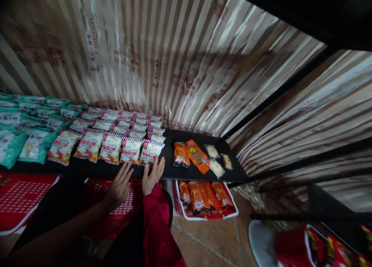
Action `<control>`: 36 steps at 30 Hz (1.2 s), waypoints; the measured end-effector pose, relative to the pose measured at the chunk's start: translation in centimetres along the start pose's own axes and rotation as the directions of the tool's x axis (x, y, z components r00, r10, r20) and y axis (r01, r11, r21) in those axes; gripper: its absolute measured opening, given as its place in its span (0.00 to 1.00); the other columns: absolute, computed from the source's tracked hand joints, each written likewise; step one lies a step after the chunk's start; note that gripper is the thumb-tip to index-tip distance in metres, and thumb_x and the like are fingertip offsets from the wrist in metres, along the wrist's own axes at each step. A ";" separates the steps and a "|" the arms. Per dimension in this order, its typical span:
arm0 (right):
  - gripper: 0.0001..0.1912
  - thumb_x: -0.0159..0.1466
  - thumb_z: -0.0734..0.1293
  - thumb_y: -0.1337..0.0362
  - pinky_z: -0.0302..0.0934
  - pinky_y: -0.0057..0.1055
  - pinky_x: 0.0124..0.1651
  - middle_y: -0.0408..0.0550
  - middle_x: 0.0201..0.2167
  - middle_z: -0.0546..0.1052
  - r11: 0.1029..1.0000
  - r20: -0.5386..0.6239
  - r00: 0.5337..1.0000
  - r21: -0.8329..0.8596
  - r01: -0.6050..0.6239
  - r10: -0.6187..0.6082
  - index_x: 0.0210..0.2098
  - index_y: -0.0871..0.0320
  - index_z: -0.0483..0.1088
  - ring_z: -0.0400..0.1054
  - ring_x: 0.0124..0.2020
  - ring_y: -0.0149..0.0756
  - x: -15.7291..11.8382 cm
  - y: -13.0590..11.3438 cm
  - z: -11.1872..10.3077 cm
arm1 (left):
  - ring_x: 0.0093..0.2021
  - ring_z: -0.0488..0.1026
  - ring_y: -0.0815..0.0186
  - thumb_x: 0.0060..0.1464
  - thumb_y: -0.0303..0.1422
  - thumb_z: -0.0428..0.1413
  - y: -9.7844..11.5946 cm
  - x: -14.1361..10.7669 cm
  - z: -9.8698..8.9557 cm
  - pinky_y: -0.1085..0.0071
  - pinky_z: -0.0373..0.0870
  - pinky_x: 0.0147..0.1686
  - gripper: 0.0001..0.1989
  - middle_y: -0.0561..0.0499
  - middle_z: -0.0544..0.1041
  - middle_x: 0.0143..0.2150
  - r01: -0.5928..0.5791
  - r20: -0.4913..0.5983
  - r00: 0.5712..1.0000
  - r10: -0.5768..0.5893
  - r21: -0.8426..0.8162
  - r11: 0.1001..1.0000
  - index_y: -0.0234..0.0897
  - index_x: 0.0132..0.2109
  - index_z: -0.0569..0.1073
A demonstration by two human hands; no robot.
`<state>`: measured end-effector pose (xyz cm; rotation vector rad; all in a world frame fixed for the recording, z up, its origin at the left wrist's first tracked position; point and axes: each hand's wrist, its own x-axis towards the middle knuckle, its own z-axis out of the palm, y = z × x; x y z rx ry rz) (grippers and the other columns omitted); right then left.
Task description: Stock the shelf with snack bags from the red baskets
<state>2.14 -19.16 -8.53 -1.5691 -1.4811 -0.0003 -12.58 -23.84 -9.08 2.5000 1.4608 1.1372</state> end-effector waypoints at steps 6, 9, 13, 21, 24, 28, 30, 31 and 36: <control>0.29 0.69 0.54 0.55 0.50 0.53 0.61 0.63 0.66 0.51 0.998 0.004 1.000 -0.046 0.030 -0.030 0.66 0.60 0.50 0.44 0.67 0.49 0.1 0.4 0.7 | 0.69 0.39 0.53 0.56 0.22 0.41 -0.9 0.6 0.2 0.49 0.58 0.62 0.31 0.39 0.49 0.69 0.019 0.027 0.999 -0.020 0.036 0.999 0.29 0.67 0.49; 0.29 0.69 0.54 0.55 0.51 0.53 0.60 0.63 0.66 0.52 0.998 0.016 0.999 -0.047 0.041 -0.040 0.66 0.59 0.50 0.45 0.67 0.50 0.1 0.8 0.8 | 0.69 0.39 0.54 0.56 0.22 0.42 -1.1 0.9 0.2 0.52 0.59 0.62 0.29 0.40 0.51 0.69 0.043 0.072 0.996 -0.046 0.046 0.998 0.28 0.65 0.54; 0.30 0.68 0.54 0.55 0.50 0.55 0.60 0.63 0.67 0.50 0.994 0.003 0.997 -0.078 0.072 -0.072 0.66 0.59 0.49 0.43 0.67 0.51 0.0 0.7 0.3 | 0.69 0.41 0.55 0.55 0.22 0.42 -1.1 1.1 -0.1 0.53 0.59 0.62 0.27 0.41 0.52 0.68 0.058 0.090 0.994 -0.064 0.069 0.996 0.29 0.63 0.59; 0.27 0.69 0.54 0.60 0.51 0.52 0.61 0.57 0.68 0.50 0.956 0.086 0.957 -0.074 0.283 -0.277 0.66 0.56 0.49 0.40 0.68 0.49 -0.7 -3.3 0.0 | 0.69 0.43 0.55 0.56 0.22 0.42 -1.5 0.6 -1.2 0.55 0.60 0.61 0.24 0.36 0.56 0.67 0.043 0.033 0.998 -0.046 0.100 0.994 0.24 0.59 0.63; 0.25 0.69 0.54 0.62 0.52 0.49 0.61 0.56 0.66 0.54 0.934 0.179 0.922 -0.044 0.356 -0.343 0.65 0.56 0.52 0.42 0.68 0.46 -1.5 -4.9 0.6 | 0.69 0.42 0.55 0.57 0.23 0.41 -2.3 0.3 -1.7 0.55 0.58 0.62 0.24 0.37 0.55 0.67 0.083 -0.024 0.996 -0.081 0.091 0.992 0.25 0.61 0.61; 0.24 0.69 0.54 0.63 0.53 0.46 0.61 0.56 0.66 0.56 0.917 0.241 0.893 -0.020 0.397 -0.381 0.63 0.59 0.56 0.43 0.68 0.43 -2.4 -6.3 1.8 | 0.70 0.41 0.55 0.58 0.24 0.41 -3.9 0.0 -2.3 0.53 0.57 0.63 0.26 0.38 0.52 0.68 0.151 -0.082 0.986 -0.144 0.091 0.984 0.27 0.63 0.57; 0.24 0.69 0.54 0.63 0.53 0.46 0.61 0.57 0.66 0.56 0.915 0.248 0.889 -0.019 0.402 -0.385 0.63 0.59 0.57 0.43 0.68 0.43 -2.6 -6.6 2.4 | 0.70 0.41 0.55 0.59 0.25 0.41 -4.7 -0.1 -2.4 0.53 0.56 0.63 0.27 0.38 0.50 0.69 0.171 -0.094 0.982 -0.162 0.097 0.980 0.29 0.65 0.54; 0.24 0.69 0.54 0.63 0.53 0.47 0.61 0.57 0.66 0.56 0.916 0.248 0.890 -0.022 0.401 -0.383 0.63 0.60 0.57 0.43 0.68 0.44 -2.7 -6.7 2.7 | 0.70 0.41 0.55 0.58 0.25 0.42 -5.0 -0.2 -2.5 0.52 0.56 0.63 0.28 0.38 0.50 0.69 0.175 -0.097 0.981 -0.165 0.101 0.979 0.29 0.66 0.52; 0.24 0.68 0.54 0.65 0.52 0.48 0.61 0.56 0.67 0.53 0.920 0.257 0.893 -0.039 0.391 -0.368 0.63 0.59 0.56 0.42 0.68 0.45 -2.8 -6.9 3.5 | 0.70 0.41 0.54 0.56 0.23 0.42 -6.0 -0.1 -2.5 0.53 0.57 0.62 0.31 0.37 0.51 0.68 0.174 -0.087 0.982 -0.165 0.118 0.978 0.28 0.67 0.48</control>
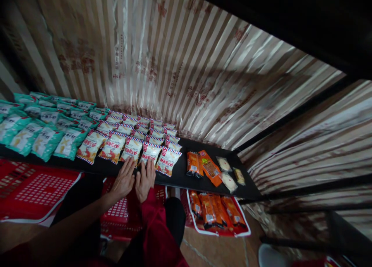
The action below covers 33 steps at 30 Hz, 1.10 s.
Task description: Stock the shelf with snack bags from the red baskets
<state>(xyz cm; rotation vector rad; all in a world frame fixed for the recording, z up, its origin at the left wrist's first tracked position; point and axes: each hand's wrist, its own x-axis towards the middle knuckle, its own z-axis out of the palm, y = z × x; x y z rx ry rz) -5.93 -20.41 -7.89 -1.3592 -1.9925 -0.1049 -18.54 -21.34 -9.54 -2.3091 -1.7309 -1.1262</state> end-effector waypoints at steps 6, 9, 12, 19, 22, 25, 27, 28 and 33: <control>0.25 0.69 0.53 0.65 0.54 0.47 0.60 0.56 0.67 0.53 1.000 0.009 1.000 -0.004 -0.012 0.012 0.65 0.58 0.53 0.42 0.68 0.44 0.2 -0.2 -0.1 | 0.69 0.40 0.55 0.55 0.22 0.42 -0.1 0.3 0.0 0.53 0.57 0.62 0.33 0.38 0.51 0.69 0.008 0.039 0.999 -0.007 -0.045 0.999 0.29 0.67 0.47; 0.25 0.69 0.53 0.64 0.54 0.47 0.60 0.57 0.66 0.54 1.000 0.000 1.000 -0.014 -0.026 0.026 0.64 0.59 0.54 0.43 0.68 0.44 0.2 -0.3 0.1 | 0.69 0.41 0.55 0.55 0.22 0.42 -0.3 0.4 -0.1 0.52 0.57 0.61 0.33 0.38 0.51 0.69 0.022 0.053 0.998 -0.019 -0.065 0.998 0.31 0.68 0.46; 0.24 0.69 0.53 0.64 0.54 0.49 0.59 0.58 0.66 0.54 1.000 -0.005 1.000 -0.024 -0.019 0.019 0.64 0.58 0.54 0.43 0.68 0.45 0.2 -0.3 0.2 | 0.69 0.41 0.55 0.56 0.22 0.41 -0.4 0.4 -0.3 0.52 0.58 0.61 0.32 0.38 0.51 0.69 0.024 0.061 0.998 -0.020 -0.067 0.997 0.30 0.68 0.46; 0.25 0.68 0.53 0.65 0.53 0.50 0.60 0.58 0.67 0.52 0.999 -0.040 0.999 -0.037 0.027 -0.028 0.64 0.58 0.53 0.42 0.68 0.47 0.0 -0.7 0.2 | 0.70 0.40 0.56 0.57 0.23 0.41 -0.3 0.4 -0.8 0.53 0.57 0.62 0.30 0.38 0.51 0.69 0.002 0.047 0.999 0.002 -0.079 0.997 0.29 0.67 0.50; 0.24 0.68 0.54 0.65 0.52 0.51 0.60 0.59 0.67 0.52 0.998 -0.033 0.998 -0.052 0.042 -0.044 0.64 0.58 0.55 0.41 0.68 0.48 0.1 -0.9 0.3 | 0.70 0.41 0.56 0.57 0.23 0.41 -0.6 0.4 -0.9 0.54 0.57 0.62 0.29 0.38 0.51 0.69 0.026 0.055 0.998 -0.021 -0.076 0.997 0.29 0.66 0.52; 0.24 0.68 0.54 0.66 0.53 0.51 0.60 0.58 0.67 0.53 0.996 -0.020 0.997 -0.042 0.075 -0.076 0.63 0.58 0.56 0.42 0.68 0.48 0.1 -1.1 0.7 | 0.70 0.41 0.57 0.59 0.26 0.41 -0.9 0.4 -0.9 0.55 0.56 0.62 0.27 0.37 0.52 0.68 0.021 0.083 0.996 -0.016 -0.064 0.998 0.26 0.65 0.54; 0.24 0.68 0.54 0.65 0.53 0.51 0.60 0.59 0.67 0.53 0.995 -0.010 0.996 -0.017 0.094 -0.094 0.63 0.59 0.55 0.43 0.68 0.47 0.2 -1.5 1.0 | 0.70 0.41 0.56 0.61 0.29 0.41 -1.1 0.3 -0.8 0.56 0.56 0.63 0.26 0.36 0.53 0.68 0.011 0.085 0.996 -0.006 -0.053 0.999 0.25 0.64 0.55; 0.24 0.68 0.54 0.65 0.53 0.50 0.60 0.59 0.66 0.53 0.995 -0.005 0.995 -0.002 0.095 -0.095 0.64 0.59 0.55 0.44 0.68 0.47 0.4 -1.7 1.2 | 0.70 0.40 0.56 0.62 0.31 0.41 -1.3 0.3 -0.8 0.56 0.55 0.63 0.25 0.36 0.53 0.68 0.007 0.078 0.997 -0.003 -0.047 0.999 0.24 0.64 0.56; 0.26 0.69 0.52 0.63 0.54 0.49 0.61 0.57 0.67 0.53 0.995 0.016 0.997 0.059 0.081 -0.082 0.66 0.59 0.50 0.45 0.68 0.45 1.3 -3.2 1.7 | 0.70 0.39 0.56 0.63 0.32 0.40 -2.2 0.2 -1.4 0.55 0.55 0.62 0.25 0.38 0.54 0.68 0.029 0.019 0.999 -0.029 -0.003 1.000 0.26 0.64 0.57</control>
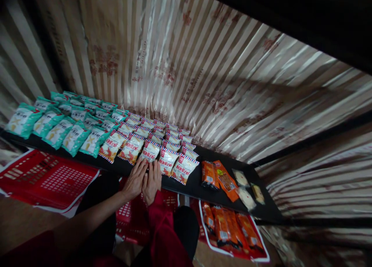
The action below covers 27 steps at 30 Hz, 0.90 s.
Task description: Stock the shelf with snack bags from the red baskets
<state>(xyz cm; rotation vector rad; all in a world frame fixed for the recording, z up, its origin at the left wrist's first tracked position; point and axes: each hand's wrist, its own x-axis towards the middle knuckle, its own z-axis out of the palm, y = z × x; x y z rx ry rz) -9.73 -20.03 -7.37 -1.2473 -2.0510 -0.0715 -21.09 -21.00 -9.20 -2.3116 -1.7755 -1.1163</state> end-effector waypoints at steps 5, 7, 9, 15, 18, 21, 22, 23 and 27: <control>0.26 0.69 0.53 0.64 0.55 0.49 0.61 0.58 0.67 0.52 0.999 0.030 0.999 0.015 0.043 -0.044 0.66 0.60 0.50 0.43 0.68 0.45 0.6 -0.9 1.3 | 0.70 0.39 0.52 0.59 0.31 0.45 -1.8 0.4 -1.4 0.49 0.52 0.63 0.26 0.37 0.54 0.68 0.083 -0.046 0.996 -0.080 0.065 0.994 0.28 0.63 0.59; 0.26 0.68 0.53 0.64 0.55 0.50 0.61 0.58 0.67 0.51 0.999 0.025 0.999 0.016 0.047 -0.048 0.66 0.60 0.49 0.43 0.68 0.45 0.6 -1.2 1.9 | 0.70 0.40 0.52 0.58 0.30 0.46 -2.6 0.4 -1.8 0.50 0.52 0.62 0.27 0.36 0.53 0.68 0.085 -0.045 0.996 -0.082 0.074 0.994 0.29 0.63 0.59; 0.27 0.68 0.53 0.65 0.56 0.51 0.61 0.58 0.67 0.51 0.999 0.018 0.999 0.011 0.048 -0.048 0.66 0.60 0.50 0.41 0.69 0.46 0.6 -1.4 2.3 | 0.70 0.40 0.53 0.57 0.28 0.45 -3.2 0.3 -1.9 0.50 0.53 0.62 0.27 0.37 0.54 0.68 0.063 -0.044 0.997 -0.060 0.081 0.995 0.29 0.64 0.59; 0.27 0.67 0.55 0.67 0.55 0.53 0.60 0.60 0.68 0.49 0.996 0.007 0.997 -0.011 0.083 -0.083 0.65 0.61 0.50 0.38 0.69 0.49 0.5 -1.2 2.7 | 0.69 0.43 0.54 0.58 0.27 0.42 -3.7 0.0 -1.8 0.52 0.52 0.63 0.26 0.36 0.58 0.66 -0.036 -0.064 0.997 0.044 0.129 0.991 0.26 0.62 0.60; 0.27 0.67 0.54 0.68 0.56 0.54 0.60 0.60 0.68 0.49 0.996 0.002 0.997 -0.030 0.081 -0.081 0.66 0.61 0.50 0.39 0.69 0.49 0.4 -1.0 2.9 | 0.69 0.46 0.55 0.57 0.26 0.42 -3.7 -0.1 -1.7 0.53 0.50 0.64 0.26 0.37 0.60 0.65 -0.060 -0.085 0.994 0.073 0.154 0.986 0.25 0.62 0.61; 0.27 0.67 0.55 0.67 0.56 0.53 0.60 0.60 0.67 0.50 0.996 0.007 0.997 -0.052 0.074 -0.073 0.65 0.61 0.51 0.39 0.69 0.49 0.3 -1.0 3.1 | 0.67 0.50 0.57 0.57 0.26 0.41 -3.9 -0.3 -1.3 0.54 0.52 0.64 0.26 0.38 0.62 0.64 -0.073 -0.111 0.990 0.090 0.150 0.986 0.27 0.63 0.59; 0.27 0.67 0.55 0.68 0.56 0.53 0.60 0.60 0.67 0.51 0.996 0.008 0.997 -0.058 0.072 -0.072 0.65 0.61 0.51 0.39 0.69 0.49 0.3 -1.0 3.1 | 0.67 0.52 0.58 0.57 0.26 0.41 -4.0 -0.3 -1.1 0.55 0.53 0.64 0.27 0.38 0.62 0.64 -0.075 -0.116 0.989 0.093 0.148 0.986 0.27 0.63 0.59; 0.27 0.67 0.55 0.68 0.56 0.53 0.60 0.60 0.67 0.51 0.995 0.009 0.997 -0.063 0.072 -0.071 0.65 0.61 0.51 0.39 0.69 0.49 0.3 -1.0 3.2 | 0.67 0.53 0.58 0.57 0.26 0.41 -4.1 -0.4 -0.9 0.56 0.55 0.63 0.27 0.38 0.62 0.64 -0.078 -0.118 0.988 0.096 0.147 0.986 0.28 0.64 0.58; 0.29 0.66 0.55 0.70 0.57 0.52 0.59 0.58 0.67 0.52 0.995 0.003 0.998 -0.082 0.060 -0.060 0.66 0.59 0.49 0.41 0.69 0.48 0.2 -1.0 3.4 | 0.66 0.55 0.58 0.58 0.26 0.41 -4.5 -0.6 -0.5 0.58 0.59 0.61 0.27 0.39 0.63 0.63 -0.092 -0.109 0.988 0.112 0.171 0.981 0.29 0.64 0.57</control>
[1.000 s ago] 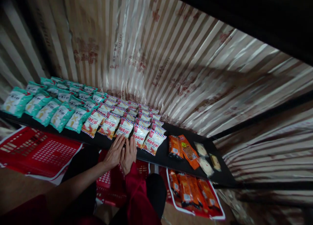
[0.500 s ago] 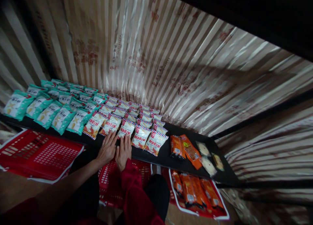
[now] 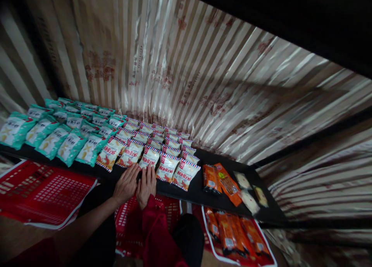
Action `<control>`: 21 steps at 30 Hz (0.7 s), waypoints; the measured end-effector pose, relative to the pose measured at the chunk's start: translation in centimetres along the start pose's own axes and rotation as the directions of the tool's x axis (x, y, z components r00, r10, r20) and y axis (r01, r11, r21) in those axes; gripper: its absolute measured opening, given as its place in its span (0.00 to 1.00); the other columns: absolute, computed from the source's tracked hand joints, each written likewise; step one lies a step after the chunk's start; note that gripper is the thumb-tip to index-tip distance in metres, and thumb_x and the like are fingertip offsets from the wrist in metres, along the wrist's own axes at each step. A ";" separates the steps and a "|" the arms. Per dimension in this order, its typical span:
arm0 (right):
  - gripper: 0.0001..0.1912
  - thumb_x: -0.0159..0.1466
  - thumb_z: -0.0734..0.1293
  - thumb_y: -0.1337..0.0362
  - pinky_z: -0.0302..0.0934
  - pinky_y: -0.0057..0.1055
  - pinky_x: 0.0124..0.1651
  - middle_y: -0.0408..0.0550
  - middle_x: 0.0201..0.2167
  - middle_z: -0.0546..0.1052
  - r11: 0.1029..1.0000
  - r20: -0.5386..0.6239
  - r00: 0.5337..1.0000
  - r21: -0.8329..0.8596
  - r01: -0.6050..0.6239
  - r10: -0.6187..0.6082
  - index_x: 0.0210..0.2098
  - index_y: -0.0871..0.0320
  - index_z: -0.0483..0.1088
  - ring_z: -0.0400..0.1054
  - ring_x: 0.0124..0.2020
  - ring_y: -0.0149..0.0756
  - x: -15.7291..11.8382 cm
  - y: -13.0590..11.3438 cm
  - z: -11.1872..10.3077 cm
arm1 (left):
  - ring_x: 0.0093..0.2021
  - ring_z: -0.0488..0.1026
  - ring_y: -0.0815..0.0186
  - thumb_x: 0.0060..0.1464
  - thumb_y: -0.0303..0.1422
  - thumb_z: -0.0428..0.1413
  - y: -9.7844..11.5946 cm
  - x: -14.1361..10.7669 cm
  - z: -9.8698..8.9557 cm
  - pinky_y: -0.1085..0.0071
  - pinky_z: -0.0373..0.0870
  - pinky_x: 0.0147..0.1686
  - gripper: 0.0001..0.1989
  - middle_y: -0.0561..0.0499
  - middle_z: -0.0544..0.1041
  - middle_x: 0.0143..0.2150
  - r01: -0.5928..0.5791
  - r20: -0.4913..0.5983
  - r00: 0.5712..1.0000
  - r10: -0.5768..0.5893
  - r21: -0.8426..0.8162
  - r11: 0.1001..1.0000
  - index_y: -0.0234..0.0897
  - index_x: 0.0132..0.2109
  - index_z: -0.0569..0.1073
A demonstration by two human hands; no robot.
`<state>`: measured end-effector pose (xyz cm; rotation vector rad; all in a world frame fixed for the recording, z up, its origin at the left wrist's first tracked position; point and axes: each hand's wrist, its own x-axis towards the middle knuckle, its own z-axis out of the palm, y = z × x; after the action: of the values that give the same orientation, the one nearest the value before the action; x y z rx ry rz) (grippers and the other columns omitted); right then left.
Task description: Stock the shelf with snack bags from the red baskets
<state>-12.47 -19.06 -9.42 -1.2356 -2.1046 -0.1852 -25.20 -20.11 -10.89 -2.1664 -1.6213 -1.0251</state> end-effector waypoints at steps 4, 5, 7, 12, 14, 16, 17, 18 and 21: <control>0.29 0.65 0.55 0.71 0.57 0.51 0.59 0.59 0.67 0.53 1.000 -0.010 1.000 -0.017 -0.013 0.013 0.66 0.60 0.50 0.42 0.68 0.48 0.0 -0.2 0.1 | 0.65 0.56 0.58 0.58 0.26 0.42 0.0 0.0 0.0 0.59 0.60 0.61 0.26 0.39 0.63 0.63 0.004 0.016 1.000 -0.004 0.023 1.000 0.29 0.64 0.59; 0.29 0.65 0.55 0.71 0.57 0.50 0.60 0.59 0.66 0.54 1.000 -0.012 1.000 -0.020 -0.013 0.013 0.66 0.60 0.50 0.42 0.68 0.48 0.0 -0.2 0.1 | 0.65 0.56 0.58 0.58 0.26 0.42 0.1 0.0 0.0 0.59 0.60 0.60 0.26 0.40 0.63 0.63 0.003 0.020 1.000 -0.003 0.029 1.000 0.29 0.64 0.59; 0.30 0.65 0.56 0.71 0.57 0.50 0.59 0.59 0.66 0.54 1.000 -0.015 1.000 -0.027 -0.009 0.009 0.66 0.60 0.50 0.42 0.68 0.48 0.0 -0.2 0.1 | 0.65 0.57 0.59 0.58 0.26 0.43 0.1 0.0 -0.1 0.60 0.60 0.60 0.26 0.40 0.63 0.63 -0.004 0.021 1.000 0.003 0.049 0.999 0.29 0.63 0.60; 0.31 0.64 0.55 0.72 0.57 0.51 0.59 0.58 0.66 0.54 0.999 -0.023 1.000 -0.036 -0.010 0.009 0.66 0.59 0.49 0.43 0.68 0.48 -0.1 -0.1 0.3 | 0.65 0.57 0.58 0.59 0.28 0.43 0.1 0.1 -0.2 0.62 0.60 0.59 0.24 0.39 0.65 0.62 -0.018 0.018 1.000 0.017 0.074 0.997 0.29 0.62 0.62; 0.31 0.64 0.55 0.72 0.57 0.50 0.59 0.58 0.66 0.54 0.999 -0.021 1.000 -0.047 -0.006 0.005 0.66 0.59 0.49 0.43 0.68 0.48 -0.1 0.0 0.4 | 0.65 0.57 0.59 0.59 0.27 0.43 0.1 0.1 -0.2 0.62 0.60 0.60 0.24 0.39 0.65 0.62 -0.014 0.016 1.000 0.013 0.063 0.998 0.29 0.62 0.62; 0.31 0.64 0.55 0.72 0.57 0.50 0.59 0.58 0.66 0.54 0.999 -0.024 1.000 -0.052 -0.005 0.004 0.66 0.59 0.49 0.43 0.68 0.48 -0.2 0.1 0.5 | 0.65 0.57 0.59 0.59 0.27 0.43 0.1 0.1 -0.1 0.62 0.60 0.59 0.24 0.39 0.65 0.62 -0.009 0.014 1.000 0.009 0.053 0.999 0.29 0.62 0.62; 0.31 0.64 0.55 0.72 0.57 0.50 0.59 0.58 0.67 0.53 0.999 -0.025 1.000 -0.050 -0.006 0.005 0.66 0.59 0.49 0.43 0.68 0.48 -0.2 0.2 0.5 | 0.65 0.57 0.59 0.59 0.27 0.43 0.1 0.1 -0.1 0.62 0.60 0.59 0.24 0.39 0.65 0.62 -0.011 0.011 1.000 0.010 0.053 0.999 0.28 0.61 0.63; 0.31 0.64 0.55 0.72 0.57 0.50 0.59 0.57 0.67 0.53 0.999 -0.026 1.000 -0.048 -0.004 0.003 0.66 0.59 0.49 0.43 0.68 0.48 -0.2 0.2 0.6 | 0.65 0.57 0.58 0.59 0.27 0.43 0.2 0.1 -0.1 0.62 0.60 0.59 0.24 0.39 0.65 0.62 -0.014 0.008 1.000 0.014 0.056 0.998 0.27 0.61 0.63; 0.31 0.64 0.55 0.72 0.56 0.50 0.59 0.57 0.67 0.54 0.999 -0.032 0.999 -0.042 0.011 -0.013 0.66 0.59 0.49 0.42 0.68 0.48 -0.3 0.4 0.8 | 0.65 0.58 0.58 0.59 0.26 0.43 0.3 0.1 -0.2 0.63 0.60 0.59 0.23 0.39 0.66 0.62 -0.007 -0.005 1.000 0.007 0.077 0.997 0.26 0.60 0.64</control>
<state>-12.43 -18.70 -10.32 -1.2366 -2.0907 -0.2534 -25.03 -20.28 -10.64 -2.1163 -1.6225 -0.9491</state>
